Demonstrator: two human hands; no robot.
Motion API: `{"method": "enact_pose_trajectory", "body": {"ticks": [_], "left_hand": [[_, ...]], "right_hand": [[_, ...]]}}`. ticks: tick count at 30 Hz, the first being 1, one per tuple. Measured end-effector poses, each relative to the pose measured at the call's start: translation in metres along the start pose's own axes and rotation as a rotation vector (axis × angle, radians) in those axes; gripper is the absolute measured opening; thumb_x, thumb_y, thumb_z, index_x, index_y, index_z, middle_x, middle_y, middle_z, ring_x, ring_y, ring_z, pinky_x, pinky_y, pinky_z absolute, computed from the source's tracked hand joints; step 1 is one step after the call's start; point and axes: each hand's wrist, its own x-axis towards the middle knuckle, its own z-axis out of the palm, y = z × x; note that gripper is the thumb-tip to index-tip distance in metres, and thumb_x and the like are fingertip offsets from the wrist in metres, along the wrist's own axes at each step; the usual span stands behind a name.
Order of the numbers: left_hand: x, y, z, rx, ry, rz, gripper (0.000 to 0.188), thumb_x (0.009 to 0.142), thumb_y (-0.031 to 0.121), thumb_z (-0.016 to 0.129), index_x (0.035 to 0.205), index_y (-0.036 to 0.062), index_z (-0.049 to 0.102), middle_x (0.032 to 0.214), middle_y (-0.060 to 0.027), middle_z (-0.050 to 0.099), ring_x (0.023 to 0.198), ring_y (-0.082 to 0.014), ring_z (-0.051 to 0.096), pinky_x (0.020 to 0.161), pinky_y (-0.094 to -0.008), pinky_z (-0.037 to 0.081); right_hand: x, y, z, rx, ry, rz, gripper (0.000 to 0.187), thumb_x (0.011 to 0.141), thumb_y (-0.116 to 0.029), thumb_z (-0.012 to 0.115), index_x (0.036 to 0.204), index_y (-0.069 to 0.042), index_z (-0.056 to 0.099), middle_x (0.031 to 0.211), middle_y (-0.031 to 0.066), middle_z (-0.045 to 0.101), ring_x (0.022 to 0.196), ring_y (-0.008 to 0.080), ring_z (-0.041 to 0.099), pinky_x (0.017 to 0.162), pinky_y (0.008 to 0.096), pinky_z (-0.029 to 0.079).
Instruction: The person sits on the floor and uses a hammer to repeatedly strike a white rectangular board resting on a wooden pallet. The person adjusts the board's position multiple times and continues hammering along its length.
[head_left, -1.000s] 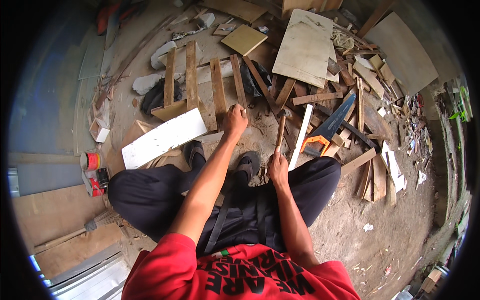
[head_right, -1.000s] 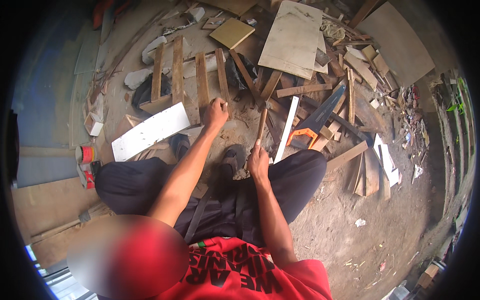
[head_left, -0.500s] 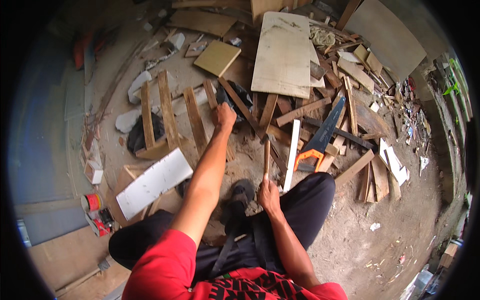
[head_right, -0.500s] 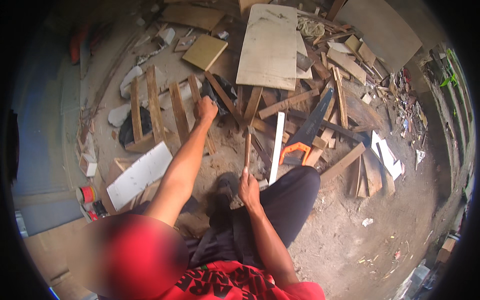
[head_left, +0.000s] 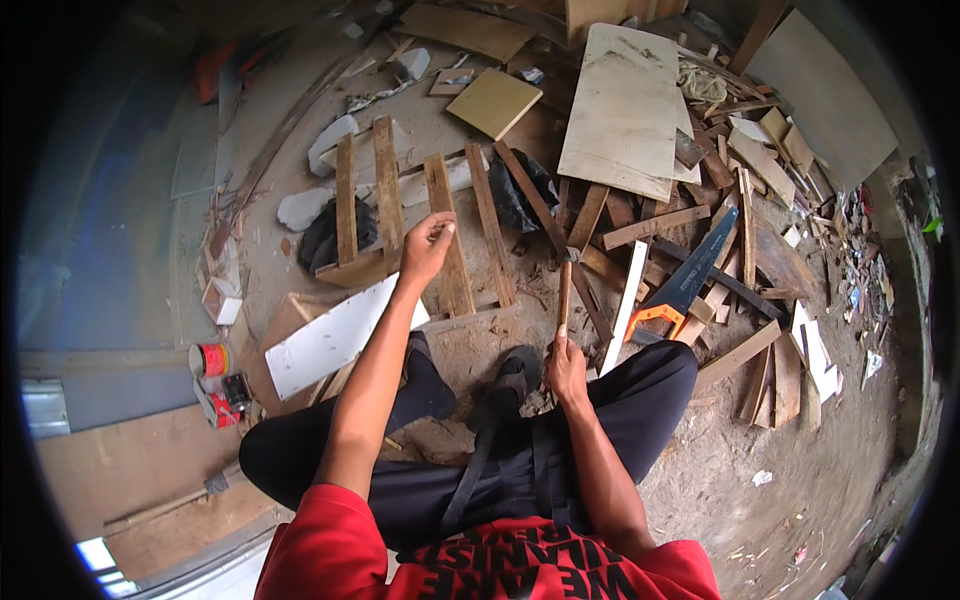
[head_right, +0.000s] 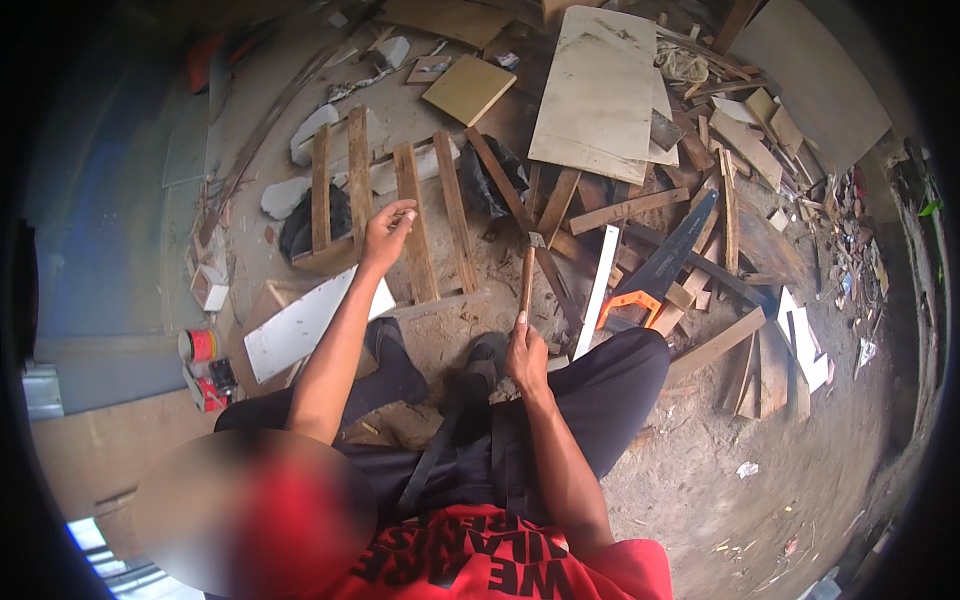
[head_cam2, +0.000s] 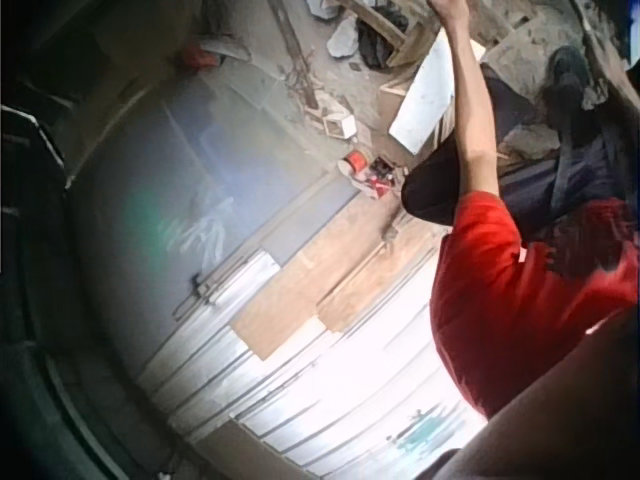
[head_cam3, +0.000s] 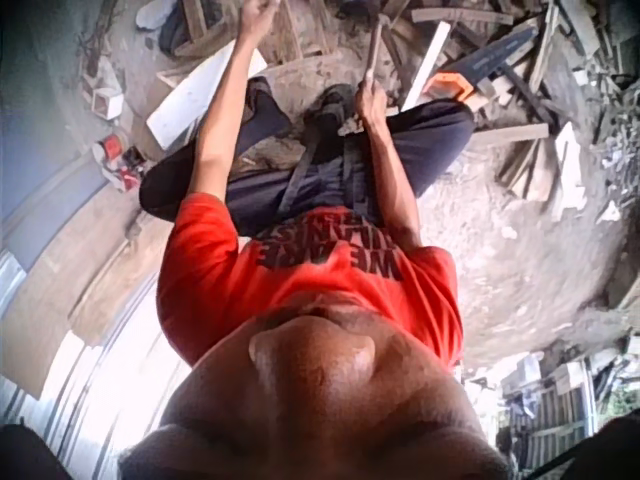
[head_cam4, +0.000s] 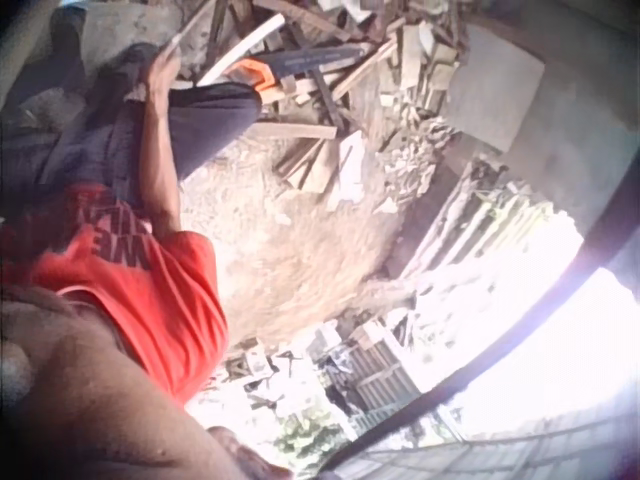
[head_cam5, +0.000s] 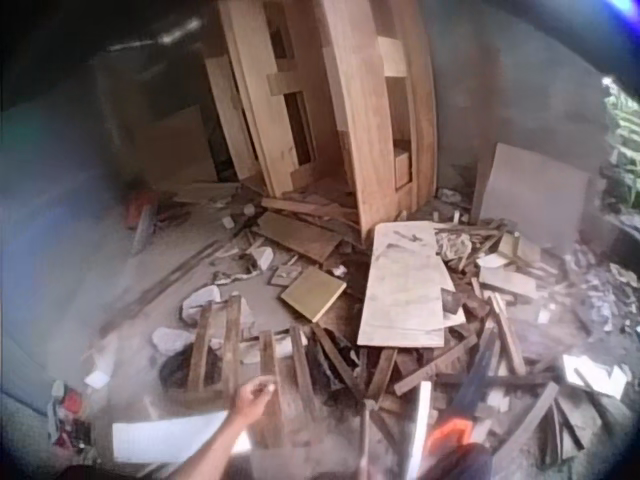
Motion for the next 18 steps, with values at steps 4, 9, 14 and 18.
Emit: {"method": "enact_pose_trajectory", "body": {"ticks": [4, 9, 14, 18], "left_hand": [[-0.061, 0.002, -0.038, 0.051, 0.125, 0.02, 0.027, 0.097, 0.018, 0.064, 0.121, 0.0051, 0.067, 0.102, -0.0034, 0.071, 0.089, -0.0116, 0.063, 0.08, -0.0305, 0.05], [-0.132, 0.009, -0.101, 0.466, 0.341, 0.286, 0.032, 0.09, 0.024, 0.071, 0.114, 0.004, 0.067, 0.111, -0.0142, 0.067, 0.106, -0.0313, 0.063, 0.092, -0.0394, 0.049], [-0.189, -0.022, -0.201, 0.856, 0.146, -0.042, 0.114, 0.057, 0.054, 0.091, 0.145, 0.0047, 0.038, 0.143, -0.0192, 0.043, 0.138, -0.0379, 0.035, 0.112, -0.0571, 0.026], [-0.212, -0.047, -0.245, 1.08, -0.138, -0.26, 0.152, 0.043, 0.057, 0.094, 0.157, 0.0031, 0.011, 0.162, -0.0216, 0.015, 0.152, -0.0384, 0.009, 0.119, -0.0658, 0.0]], "right_hand": [[-0.009, 0.002, -0.003, 0.082, -0.06, -0.016, 0.058, 0.103, -0.055, 0.042, 0.074, -0.005, 0.048, 0.057, 0.0028, 0.045, 0.049, 0.015, 0.045, 0.047, 0.0341, 0.037], [-0.034, -0.006, 0.007, 0.177, -0.067, -0.147, 0.047, 0.101, -0.051, 0.052, 0.077, -0.012, 0.042, 0.054, -0.0027, 0.039, 0.039, 0.0097, 0.038, 0.037, 0.0276, 0.031], [-0.069, -0.036, 0.017, 0.205, -0.108, -0.193, 0.051, 0.102, -0.047, 0.054, 0.072, -0.007, 0.046, 0.055, -0.0026, 0.043, 0.044, 0.0074, 0.042, 0.04, 0.0279, 0.033], [-0.08, -0.042, 0.029, 0.151, -0.141, -0.212, 0.048, 0.1, -0.05, 0.055, 0.075, -0.011, 0.045, 0.057, -0.0029, 0.042, 0.043, 0.0082, 0.041, 0.039, 0.0267, 0.034]]}}
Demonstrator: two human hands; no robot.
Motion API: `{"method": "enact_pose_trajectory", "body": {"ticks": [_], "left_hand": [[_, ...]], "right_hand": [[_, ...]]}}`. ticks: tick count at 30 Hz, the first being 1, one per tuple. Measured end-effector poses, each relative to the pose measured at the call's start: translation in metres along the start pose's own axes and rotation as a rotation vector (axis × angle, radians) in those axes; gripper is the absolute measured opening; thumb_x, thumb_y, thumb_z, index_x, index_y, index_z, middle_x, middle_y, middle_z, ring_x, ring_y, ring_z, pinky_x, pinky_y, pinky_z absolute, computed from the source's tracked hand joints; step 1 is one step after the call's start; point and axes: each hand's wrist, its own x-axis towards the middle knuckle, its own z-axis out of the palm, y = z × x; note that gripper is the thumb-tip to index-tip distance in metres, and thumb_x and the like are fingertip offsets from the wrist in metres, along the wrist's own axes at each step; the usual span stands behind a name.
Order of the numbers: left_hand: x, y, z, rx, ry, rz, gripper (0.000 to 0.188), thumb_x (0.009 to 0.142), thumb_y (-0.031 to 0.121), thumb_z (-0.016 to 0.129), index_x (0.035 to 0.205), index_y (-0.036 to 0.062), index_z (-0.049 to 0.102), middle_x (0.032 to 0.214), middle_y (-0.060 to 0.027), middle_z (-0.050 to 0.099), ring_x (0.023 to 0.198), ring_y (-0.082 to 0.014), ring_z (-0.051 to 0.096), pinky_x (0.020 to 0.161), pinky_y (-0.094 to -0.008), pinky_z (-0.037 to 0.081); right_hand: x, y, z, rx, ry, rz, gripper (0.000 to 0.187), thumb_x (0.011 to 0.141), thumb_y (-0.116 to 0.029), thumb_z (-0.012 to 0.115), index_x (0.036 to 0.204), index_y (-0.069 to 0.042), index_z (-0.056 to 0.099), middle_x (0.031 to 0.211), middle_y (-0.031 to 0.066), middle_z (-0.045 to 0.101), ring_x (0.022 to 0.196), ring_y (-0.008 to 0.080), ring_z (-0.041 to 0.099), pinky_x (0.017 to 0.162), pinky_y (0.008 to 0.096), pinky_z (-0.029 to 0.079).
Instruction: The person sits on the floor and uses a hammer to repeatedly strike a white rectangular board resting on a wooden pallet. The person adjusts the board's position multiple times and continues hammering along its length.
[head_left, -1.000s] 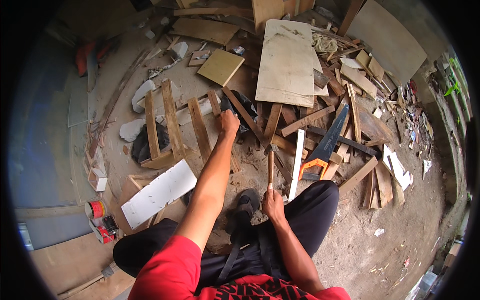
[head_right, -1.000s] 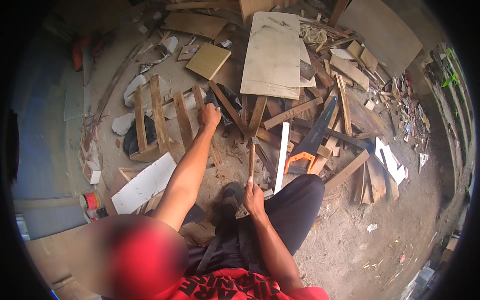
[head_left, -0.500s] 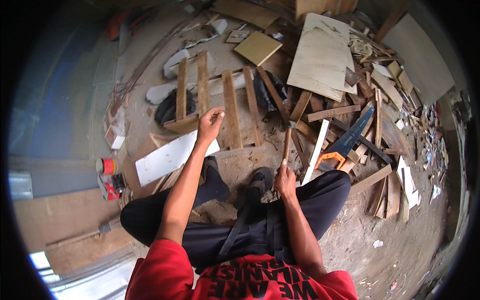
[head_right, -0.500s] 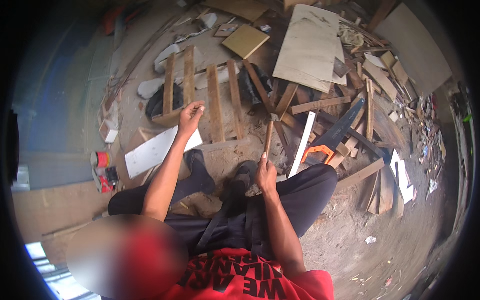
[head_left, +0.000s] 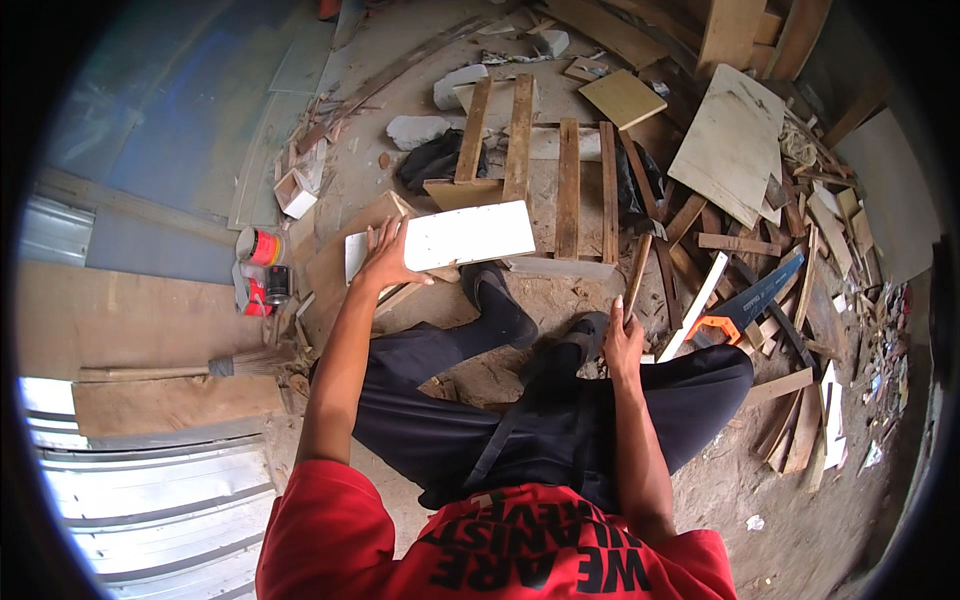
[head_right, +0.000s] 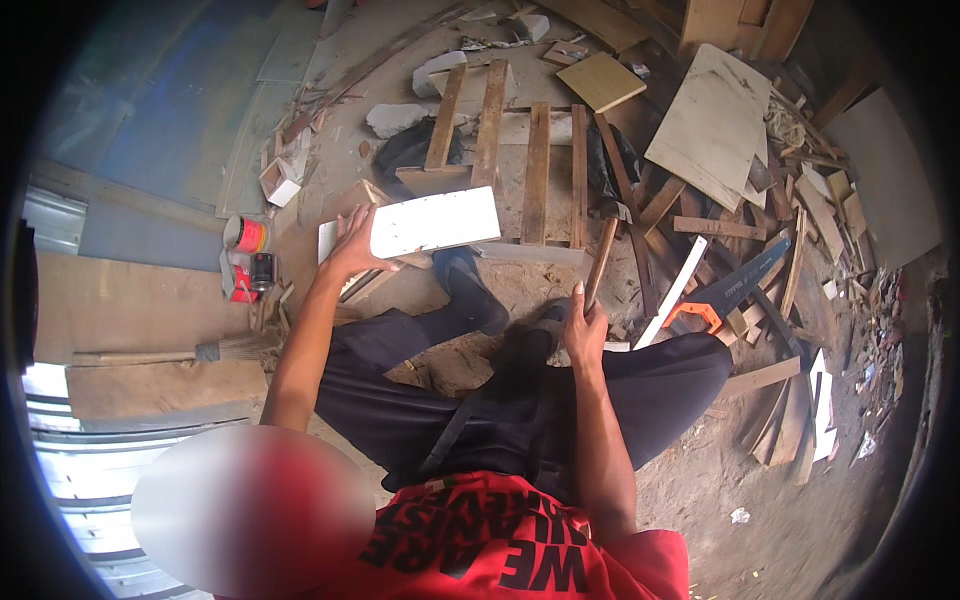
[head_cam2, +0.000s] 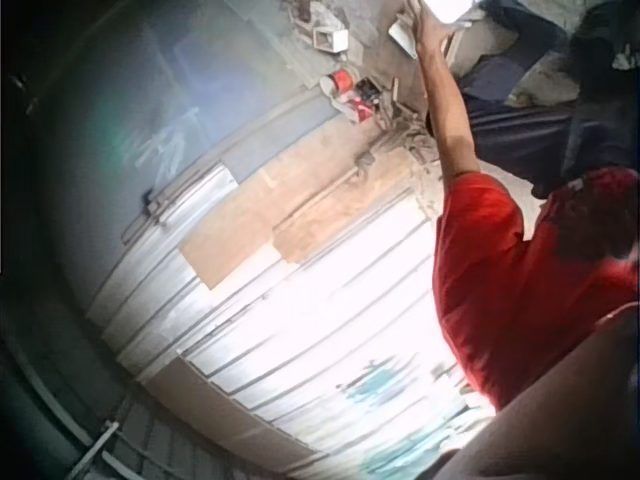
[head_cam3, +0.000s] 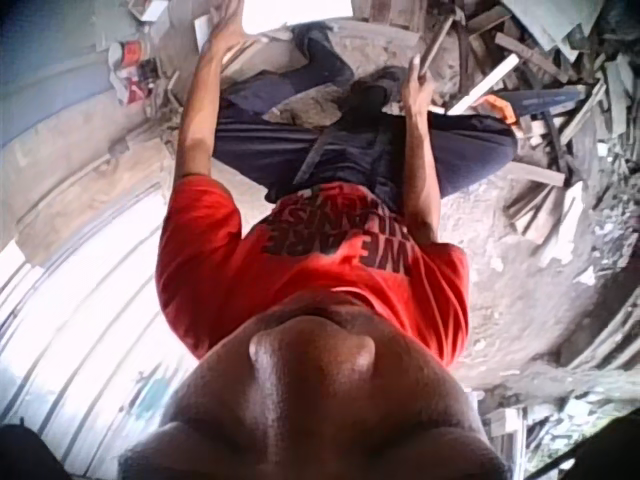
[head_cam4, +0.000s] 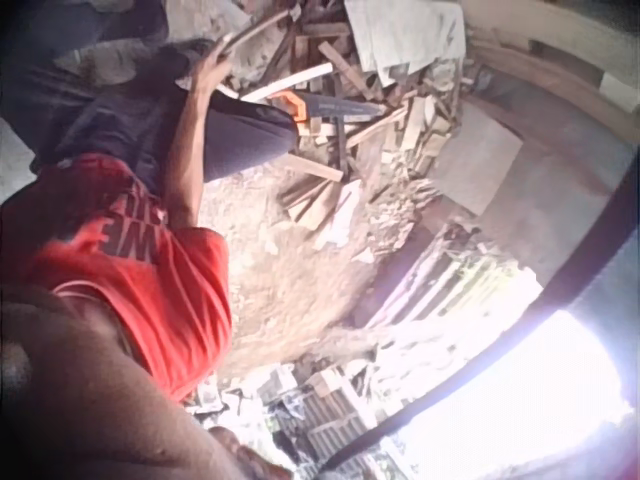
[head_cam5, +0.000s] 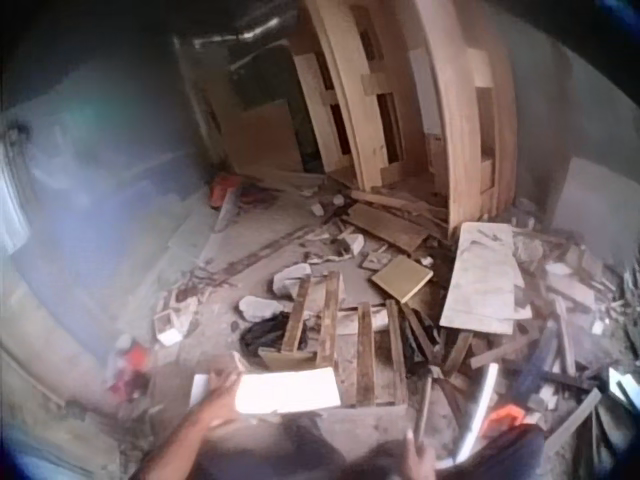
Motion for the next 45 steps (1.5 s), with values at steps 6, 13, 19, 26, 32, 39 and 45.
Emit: {"method": "enact_pose_trajectory", "body": {"ticks": [6, 13, 19, 26, 32, 39, 45], "left_hand": [[0.024, -0.004, 0.015, 0.035, -0.061, 0.015, 0.141, 0.053, 0.047, 0.094, 0.157, 0.0022, 0.009, 0.162, -0.0246, 0.012, 0.152, -0.0382, 0.011, 0.118, -0.0666, 0.002], [0.034, 0.023, 0.034, -0.011, 0.047, 0.096, 0.137, 0.056, 0.049, 0.092, 0.156, 0.0015, 0.013, 0.161, -0.0264, 0.016, 0.151, -0.0377, 0.012, 0.123, -0.0573, 0.004], [0.036, 0.028, 0.043, -0.027, 0.161, 0.141, 0.132, 0.057, 0.041, 0.092, 0.156, 0.0014, 0.015, 0.159, -0.0275, 0.019, 0.15, -0.0411, 0.015, 0.124, -0.0491, 0.014], [0.023, 0.027, 0.041, -0.116, 0.188, 0.109, 0.123, 0.055, 0.03, 0.091, 0.155, 0.0062, 0.023, 0.155, -0.0276, 0.024, 0.145, -0.0441, 0.022, 0.123, -0.0487, 0.021], [0.022, 0.032, 0.03, -0.061, 0.267, 0.141, 0.122, 0.056, 0.028, 0.091, 0.156, 0.0086, 0.023, 0.157, -0.0276, 0.023, 0.146, -0.0435, 0.022, 0.122, -0.0485, 0.021], [0.033, 0.038, 0.01, -0.278, 0.316, 0.208, 0.113, 0.057, 0.026, 0.087, 0.153, 0.0071, 0.031, 0.155, -0.0301, 0.026, 0.144, -0.0462, 0.026, 0.12, -0.0475, 0.028], [0.051, 0.087, 0.041, -0.219, 0.296, 0.232, 0.12, 0.057, 0.034, 0.091, 0.156, 0.0104, 0.027, 0.155, -0.0319, 0.024, 0.146, -0.0478, 0.021, 0.12, -0.0492, 0.025]], "right_hand": [[-0.009, 0.026, -0.006, -0.219, 0.02, -0.069, 0.052, 0.1, -0.048, 0.057, 0.073, -0.004, 0.05, 0.057, -0.0007, 0.045, 0.05, 0.0084, 0.042, 0.044, 0.0293, 0.034], [-0.024, 0.031, -0.004, -0.373, 0.018, -0.095, 0.052, 0.1, -0.045, 0.058, 0.077, 0.003, 0.057, 0.059, 0.0047, 0.05, 0.056, 0.0123, 0.046, 0.051, 0.0337, 0.038], [-0.018, 0.034, -0.005, -0.403, 0.03, -0.056, 0.057, 0.098, -0.049, 0.059, 0.077, 0.004, 0.058, 0.059, 0.0086, 0.052, 0.058, 0.0151, 0.049, 0.053, 0.0358, 0.04], [-0.024, 0.031, -0.003, -0.462, 0.035, -0.182, 0.049, 0.102, -0.045, 0.055, 0.075, -0.005, 0.052, 0.055, -0.001, 0.047, 0.047, 0.0084, 0.045, 0.044, 0.0286, 0.035], [-0.026, 0.022, 0.003, -0.284, -0.001, -0.206, 0.045, 0.103, -0.042, 0.054, 0.074, -0.008, 0.047, 0.057, -0.003, 0.045, 0.046, 0.0058, 0.043, 0.042, 0.0255, 0.032], [-0.027, 0.03, 0.003, -0.282, -0.03, -0.233, 0.042, 0.104, -0.04, 0.054, 0.076, -0.009, 0.044, 0.056, -0.0038, 0.043, 0.045, 0.0044, 0.041, 0.041, 0.0244, 0.032], [-0.023, 0.029, 0.005, -0.301, -0.037, -0.213, 0.043, 0.104, -0.04, 0.053, 0.075, -0.009, 0.045, 0.055, -0.0037, 0.043, 0.045, 0.0049, 0.042, 0.041, 0.0248, 0.032]]}}
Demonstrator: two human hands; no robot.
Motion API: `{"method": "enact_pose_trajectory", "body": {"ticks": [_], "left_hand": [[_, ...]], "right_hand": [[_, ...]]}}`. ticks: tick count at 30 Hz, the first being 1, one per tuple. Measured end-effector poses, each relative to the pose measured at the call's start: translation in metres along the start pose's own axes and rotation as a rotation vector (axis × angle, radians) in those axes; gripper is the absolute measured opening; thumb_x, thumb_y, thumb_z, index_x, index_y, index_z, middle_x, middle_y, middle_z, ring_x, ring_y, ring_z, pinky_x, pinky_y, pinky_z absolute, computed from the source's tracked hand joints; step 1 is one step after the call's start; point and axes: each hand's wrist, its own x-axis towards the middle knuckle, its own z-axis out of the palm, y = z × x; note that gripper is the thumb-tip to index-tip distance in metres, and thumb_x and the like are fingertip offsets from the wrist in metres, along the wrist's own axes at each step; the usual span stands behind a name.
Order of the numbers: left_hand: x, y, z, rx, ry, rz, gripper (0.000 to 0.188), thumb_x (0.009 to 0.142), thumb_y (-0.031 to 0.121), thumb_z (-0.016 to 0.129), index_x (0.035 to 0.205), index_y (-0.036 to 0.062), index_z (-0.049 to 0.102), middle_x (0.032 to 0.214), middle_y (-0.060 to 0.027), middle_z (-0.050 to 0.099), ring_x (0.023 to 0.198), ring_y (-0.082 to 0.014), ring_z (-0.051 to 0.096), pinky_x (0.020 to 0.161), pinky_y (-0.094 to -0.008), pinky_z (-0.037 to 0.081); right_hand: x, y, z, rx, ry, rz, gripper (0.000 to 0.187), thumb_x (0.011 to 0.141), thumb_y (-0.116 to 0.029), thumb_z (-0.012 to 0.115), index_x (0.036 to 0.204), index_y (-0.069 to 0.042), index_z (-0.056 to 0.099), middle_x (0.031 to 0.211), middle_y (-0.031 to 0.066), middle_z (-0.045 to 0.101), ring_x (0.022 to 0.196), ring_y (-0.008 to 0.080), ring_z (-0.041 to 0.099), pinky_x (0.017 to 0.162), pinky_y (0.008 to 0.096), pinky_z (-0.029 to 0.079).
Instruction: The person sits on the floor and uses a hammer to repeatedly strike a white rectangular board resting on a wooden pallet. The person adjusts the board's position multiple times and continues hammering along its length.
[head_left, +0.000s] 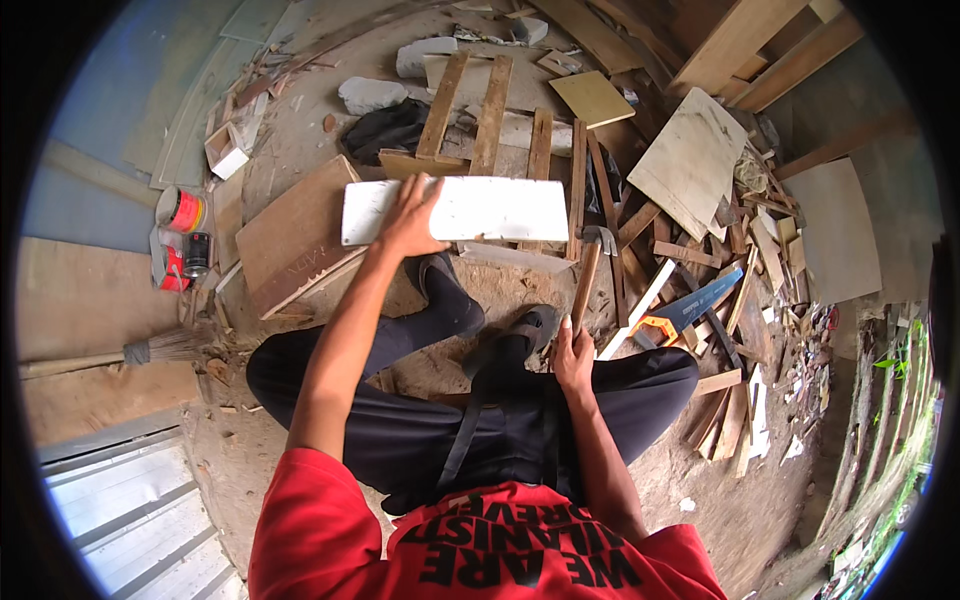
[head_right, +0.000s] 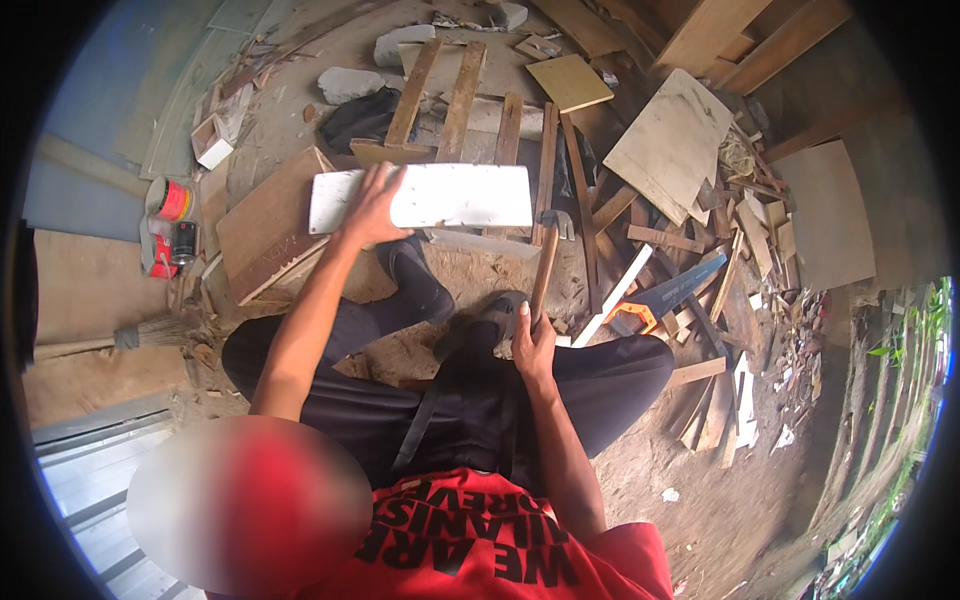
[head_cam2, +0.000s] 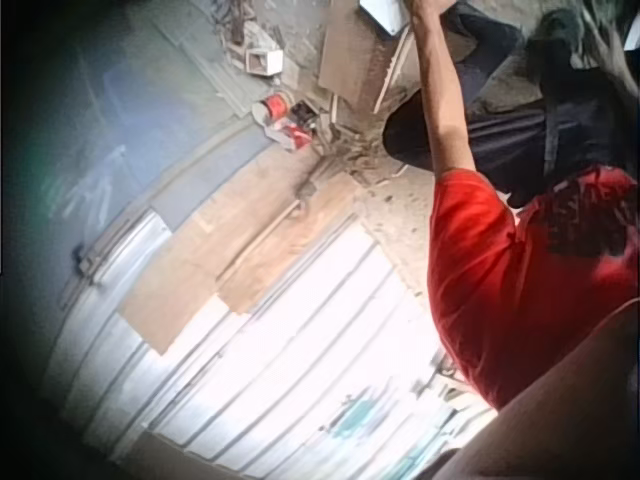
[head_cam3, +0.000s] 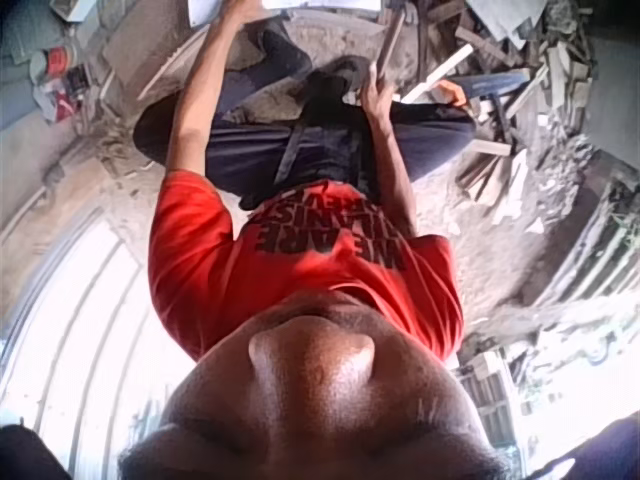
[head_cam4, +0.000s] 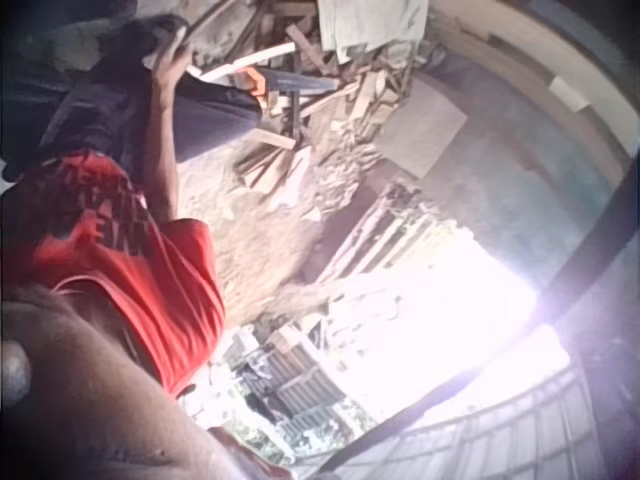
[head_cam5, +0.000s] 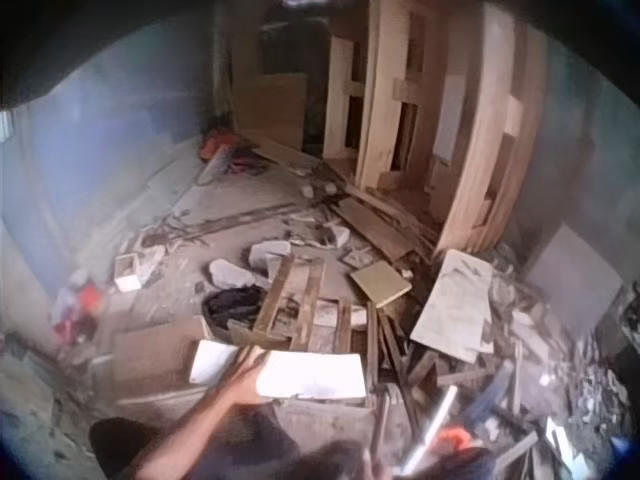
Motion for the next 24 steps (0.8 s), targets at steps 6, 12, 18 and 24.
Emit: {"method": "enact_pose_trajectory", "body": {"ticks": [6, 12, 18, 24], "left_hand": [[-0.002, 0.016, 0.019, 0.067, -0.07, 0.049, 0.126, 0.059, 0.046, 0.09, 0.158, 0.0119, 0.02, 0.157, -0.029, 0.02, 0.147, -0.0451, 0.018, 0.122, -0.0517, 0.018], [0.0, 0.019, 0.017, 0.119, -0.086, 0.005, 0.129, 0.061, 0.043, 0.089, 0.16, 0.0134, 0.012, 0.159, -0.0279, 0.017, 0.149, -0.0439, 0.016, 0.125, -0.0496, 0.012], [-0.001, 0.015, 0.024, 0.133, -0.042, -0.003, 0.127, 0.059, 0.034, 0.088, 0.16, 0.0153, 0.013, 0.16, -0.0261, 0.018, 0.149, -0.0423, 0.016, 0.125, -0.0481, 0.011], [-0.004, 0.013, 0.028, 0.067, 0.093, 0.062, 0.121, 0.055, 0.03, 0.086, 0.157, 0.0151, 0.023, 0.155, -0.0264, 0.028, 0.145, -0.0438, 0.025, 0.123, -0.0497, 0.017]], "right_hand": [[-0.005, -0.005, 0.002, -0.161, -0.049, -0.066, 0.045, 0.104, -0.041, 0.052, 0.074, -0.008, 0.046, 0.056, -0.0027, 0.045, 0.047, 0.0044, 0.041, 0.042, 0.0251, 0.031], [-0.019, -0.039, 0.031, 0.199, -0.248, 0.163, 0.044, 0.106, -0.044, 0.045, 0.081, -0.007, 0.048, 0.062, -0.004, 0.044, 0.052, 0.0042, 0.042, 0.045, 0.0238, 0.035], [-0.024, -0.027, 0.06, -0.17, -0.342, -0.064, 0.048, 0.106, -0.044, 0.045, 0.08, -0.004, 0.051, 0.061, 0.0008, 0.049, 0.054, 0.0095, 0.049, 0.049, 0.0283, 0.039], [-0.031, -0.042, 0.063, -0.122, -0.377, -0.038, 0.051, 0.105, -0.043, 0.044, 0.086, 0.002, 0.054, 0.063, 0.0165, 0.056, 0.058, 0.0301, 0.059, 0.057, 0.0407, 0.046]]}}
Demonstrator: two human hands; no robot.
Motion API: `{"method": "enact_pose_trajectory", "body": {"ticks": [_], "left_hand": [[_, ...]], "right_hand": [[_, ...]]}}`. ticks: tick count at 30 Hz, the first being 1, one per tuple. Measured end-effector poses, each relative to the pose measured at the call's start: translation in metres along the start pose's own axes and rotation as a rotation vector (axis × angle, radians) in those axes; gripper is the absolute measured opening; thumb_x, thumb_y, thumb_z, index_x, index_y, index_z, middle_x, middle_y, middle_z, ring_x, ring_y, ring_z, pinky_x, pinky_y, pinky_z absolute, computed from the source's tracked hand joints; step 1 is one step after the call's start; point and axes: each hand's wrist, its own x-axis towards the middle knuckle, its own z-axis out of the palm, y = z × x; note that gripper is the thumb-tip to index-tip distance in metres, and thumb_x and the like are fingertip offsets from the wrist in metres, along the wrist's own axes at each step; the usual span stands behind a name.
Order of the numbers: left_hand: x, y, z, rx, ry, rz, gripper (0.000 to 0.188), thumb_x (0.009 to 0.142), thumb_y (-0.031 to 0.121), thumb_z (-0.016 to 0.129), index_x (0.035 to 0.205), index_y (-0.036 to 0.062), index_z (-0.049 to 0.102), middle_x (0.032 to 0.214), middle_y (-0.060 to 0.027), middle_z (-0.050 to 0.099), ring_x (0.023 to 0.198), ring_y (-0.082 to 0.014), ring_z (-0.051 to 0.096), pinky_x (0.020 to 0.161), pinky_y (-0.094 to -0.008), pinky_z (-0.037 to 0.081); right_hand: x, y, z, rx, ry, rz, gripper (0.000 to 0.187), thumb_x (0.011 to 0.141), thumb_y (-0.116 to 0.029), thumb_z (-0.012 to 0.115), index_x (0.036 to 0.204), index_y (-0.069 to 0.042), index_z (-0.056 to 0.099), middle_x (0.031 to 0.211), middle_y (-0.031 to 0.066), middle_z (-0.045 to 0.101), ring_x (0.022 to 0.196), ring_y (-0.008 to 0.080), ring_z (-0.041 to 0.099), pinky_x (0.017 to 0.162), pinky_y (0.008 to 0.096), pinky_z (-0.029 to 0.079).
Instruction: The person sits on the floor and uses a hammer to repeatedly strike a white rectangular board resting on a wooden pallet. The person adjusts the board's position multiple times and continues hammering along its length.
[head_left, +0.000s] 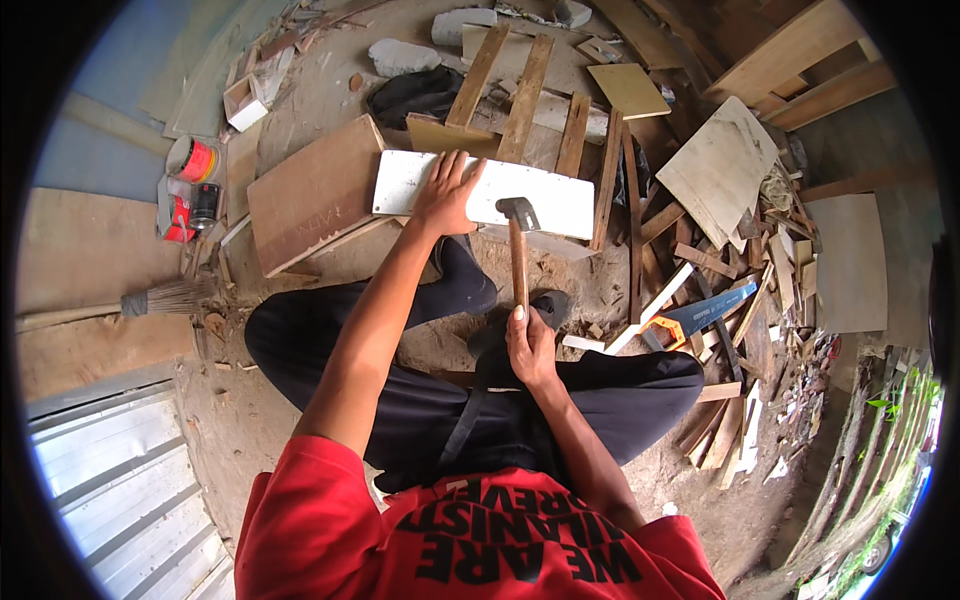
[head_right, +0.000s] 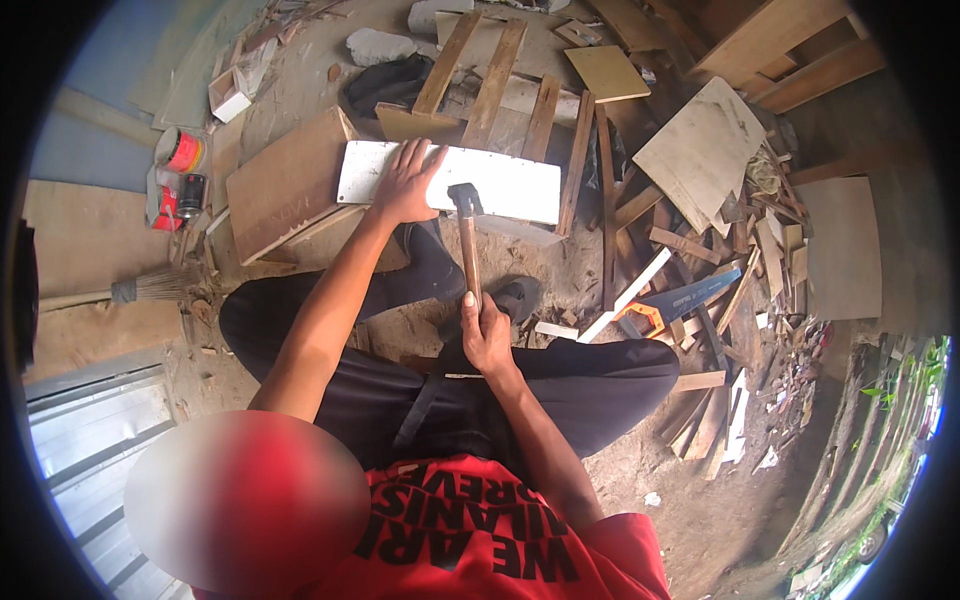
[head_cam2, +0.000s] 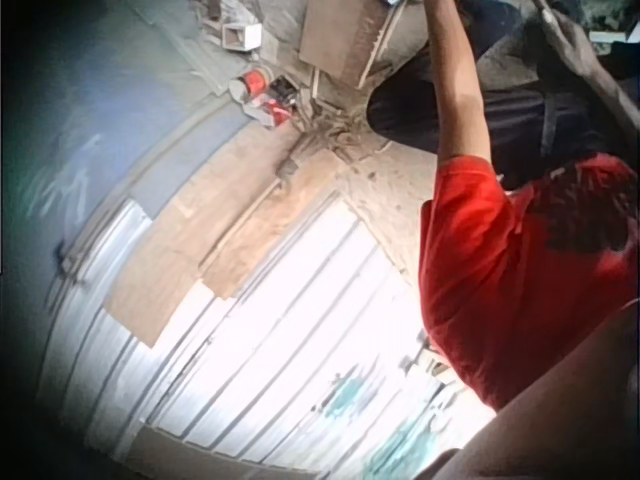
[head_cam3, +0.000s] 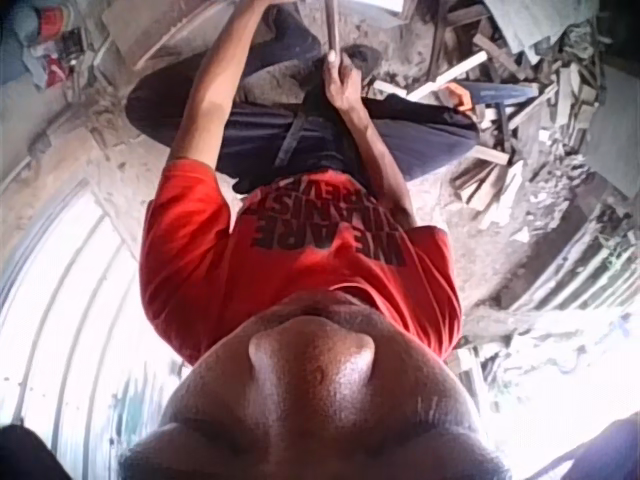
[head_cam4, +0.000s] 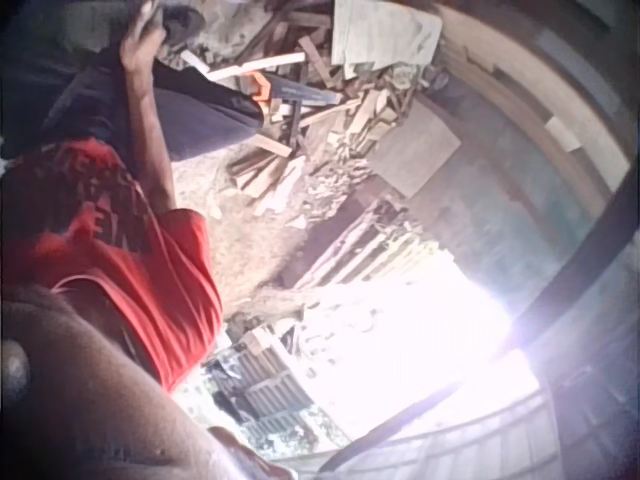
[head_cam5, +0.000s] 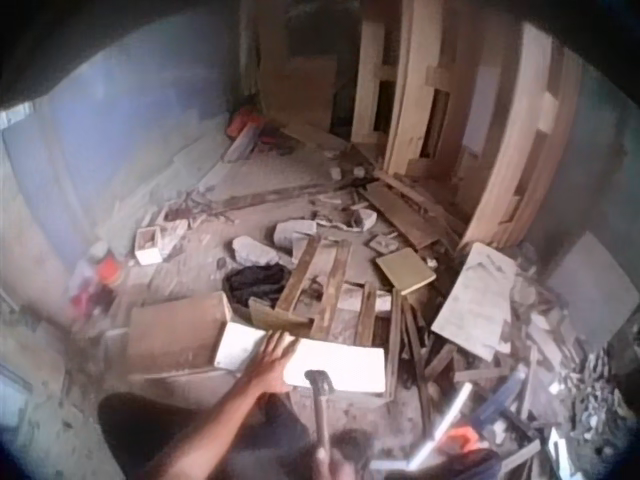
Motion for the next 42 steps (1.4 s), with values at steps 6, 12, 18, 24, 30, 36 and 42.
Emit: {"method": "enact_pose_trajectory", "body": {"ticks": [6, 12, 18, 24, 30, 36, 42], "left_hand": [[0.001, 0.004, -0.006, 0.028, -0.086, -0.031, 0.122, 0.056, 0.031, 0.087, 0.158, 0.0141, 0.021, 0.157, -0.026, 0.026, 0.147, -0.042, 0.022, 0.124, -0.0494, 0.014], [-0.002, 0.002, 0.001, 0.021, -0.061, -0.035, 0.118, 0.057, 0.03, 0.085, 0.157, 0.0135, 0.024, 0.156, -0.0248, 0.028, 0.147, -0.0411, 0.024, 0.124, -0.0499, 0.014], [0.0, 0.002, -0.002, 0.017, -0.022, -0.01, 0.118, 0.055, 0.03, 0.085, 0.156, 0.0123, 0.027, 0.154, -0.0254, 0.03, 0.145, -0.0416, 0.026, 0.123, -0.0505, 0.016], [-0.003, -0.001, 0.001, 0.015, -0.054, -0.026, 0.121, 0.056, 0.031, 0.086, 0.157, 0.0128, 0.023, 0.156, -0.0256, 0.027, 0.147, -0.0406, 0.024, 0.124, -0.0491, 0.014], [0.002, 0.004, -0.009, 0.037, -0.076, -0.032, 0.12, 0.056, 0.03, 0.088, 0.157, 0.0137, 0.024, 0.155, -0.0251, 0.028, 0.146, -0.0401, 0.025, 0.124, -0.0491, 0.015], [0.002, 0.003, -0.005, 0.052, -0.079, -0.04, 0.12, 0.055, 0.029, 0.088, 0.157, 0.0131, 0.024, 0.155, -0.0253, 0.029, 0.146, -0.0402, 0.025, 0.124, -0.0495, 0.016], [-0.001, 0.001, -0.001, -0.001, -0.017, -0.026, 0.121, 0.054, 0.028, 0.088, 0.156, 0.0127, 0.026, 0.155, -0.024, 0.03, 0.146, -0.04, 0.027, 0.124, -0.0493, 0.016]], "right_hand": [[0.009, 0.012, 0.011, 0.008, 0.075, -0.09, 0.046, 0.107, -0.042, 0.042, 0.081, -0.005, 0.049, 0.062, -0.0014, 0.047, 0.052, 0.0074, 0.045, 0.048, 0.0276, 0.036], [0.003, 0.007, 0.003, 0.114, 0.064, 0.065, 0.048, 0.107, -0.043, 0.039, 0.081, -0.004, 0.05, 0.059, -0.0011, 0.045, 0.051, 0.0089, 0.044, 0.047, 0.0281, 0.036], [0.009, 0.005, 0.003, -0.111, 0.051, -0.057, 0.048, 0.107, -0.037, 0.041, 0.085, 0.004, 0.053, 0.06, 0.0171, 0.054, 0.053, 0.0305, 0.057, 0.053, 0.0419, 0.043], [-0.005, -0.023, 0.008, 0.122, 0.016, -0.061, 0.052, 0.106, -0.048, 0.039, 0.083, -0.003, 0.05, 0.062, 0.0003, 0.046, 0.052, 0.0089, 0.046, 0.047, 0.027, 0.037], [0.004, 0.017, 0.019, 0.207, 0.086, -0.216, 0.051, 0.106, -0.049, 0.039, 0.084, -0.004, 0.048, 0.062, -0.0023, 0.042, 0.05, 0.0064, 0.04, 0.045, 0.0239, 0.035], [0.008, 0.025, 0.019, 0.105, 0.086, 0.063, 0.055, 0.106, -0.052, 0.036, 0.078, -0.006, 0.048, 0.059, -0.0017, 0.043, 0.047, 0.0072, 0.042, 0.043, 0.0254, 0.034], [0.012, 0.023, 0.017, 0.122, 0.102, -0.046, 0.055, 0.107, -0.05, 0.035, 0.076, -0.006, 0.048, 0.059, -0.0011, 0.045, 0.048, 0.0073, 0.045, 0.043, 0.0246, 0.034]]}}
